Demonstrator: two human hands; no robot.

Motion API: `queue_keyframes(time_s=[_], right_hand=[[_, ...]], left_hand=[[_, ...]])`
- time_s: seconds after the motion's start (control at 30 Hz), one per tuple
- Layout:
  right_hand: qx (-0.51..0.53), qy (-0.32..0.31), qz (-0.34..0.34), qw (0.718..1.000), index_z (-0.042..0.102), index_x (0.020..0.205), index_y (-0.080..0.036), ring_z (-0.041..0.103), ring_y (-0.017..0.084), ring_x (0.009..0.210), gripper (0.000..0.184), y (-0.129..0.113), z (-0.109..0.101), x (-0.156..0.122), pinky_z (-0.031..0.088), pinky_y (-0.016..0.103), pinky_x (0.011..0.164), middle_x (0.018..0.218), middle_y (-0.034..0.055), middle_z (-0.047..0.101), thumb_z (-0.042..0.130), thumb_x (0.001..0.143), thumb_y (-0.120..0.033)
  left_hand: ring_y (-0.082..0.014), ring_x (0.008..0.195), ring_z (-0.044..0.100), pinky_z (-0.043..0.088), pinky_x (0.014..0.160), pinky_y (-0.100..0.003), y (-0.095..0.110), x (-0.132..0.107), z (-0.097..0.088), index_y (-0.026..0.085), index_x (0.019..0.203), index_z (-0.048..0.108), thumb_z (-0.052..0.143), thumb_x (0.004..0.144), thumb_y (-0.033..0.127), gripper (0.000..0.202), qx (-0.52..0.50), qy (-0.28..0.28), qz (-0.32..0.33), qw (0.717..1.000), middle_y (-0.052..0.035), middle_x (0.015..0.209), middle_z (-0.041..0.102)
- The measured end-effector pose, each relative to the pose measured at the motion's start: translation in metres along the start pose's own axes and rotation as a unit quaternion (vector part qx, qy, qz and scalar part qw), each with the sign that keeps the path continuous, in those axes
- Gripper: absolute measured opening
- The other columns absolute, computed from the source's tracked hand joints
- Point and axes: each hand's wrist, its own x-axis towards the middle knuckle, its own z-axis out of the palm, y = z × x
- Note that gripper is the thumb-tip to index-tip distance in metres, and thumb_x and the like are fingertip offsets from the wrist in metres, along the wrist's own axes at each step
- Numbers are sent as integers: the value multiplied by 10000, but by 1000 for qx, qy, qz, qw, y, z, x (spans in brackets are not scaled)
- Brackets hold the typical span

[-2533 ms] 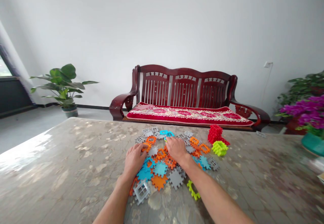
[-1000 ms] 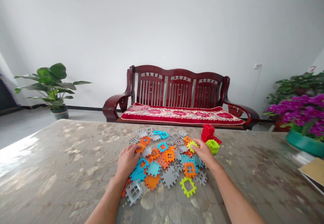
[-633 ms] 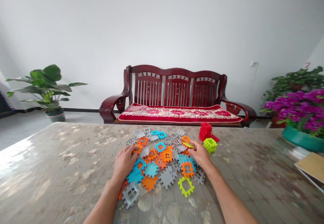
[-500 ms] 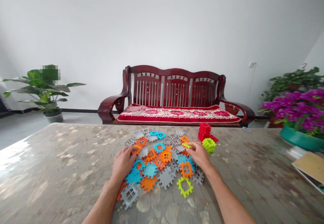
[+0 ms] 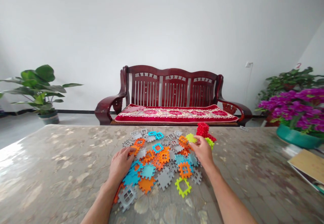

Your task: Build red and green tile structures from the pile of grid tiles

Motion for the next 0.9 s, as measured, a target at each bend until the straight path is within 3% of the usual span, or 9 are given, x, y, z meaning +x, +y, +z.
queue_keyframes(time_s=[0.17,0.27,0.43,0.9], right_hand=[[-74,148,14,986,652,1114,-201,606,269,960,495,24,-30,16,446,373,868,1096,109,693,580,718,-489],[-103,192,41,975,641,1151,-187,608,286,989,526,42,-39,19,433,387,893,1105,123,700,579,727,-490],[-94,177,58,978,606,1222,-198,622,281,1032,565,54,-40,16,434,376,914,1172,99,703,591,737,-488],[-144,127,66,979,532,1322,-230,618,291,1051,631,50,-42,10,426,401,924,1221,74,688,583,754,-500]], left_hand=[[-230,1108,628,442,999,-362,-2,1,2,298,1061,707,486,850,276,306,1,7,2,1000,-25,1190,701],[-231,1104,627,437,1002,-366,-3,1,3,298,1066,702,478,854,277,310,3,8,1,1000,-22,1184,701],[-232,1101,627,432,1010,-368,-4,0,3,296,1066,698,474,855,283,308,0,10,6,1000,-17,1188,697],[-238,1108,629,442,1001,-374,-5,2,4,291,1078,701,473,853,288,320,-1,5,3,1000,-34,1193,697]])
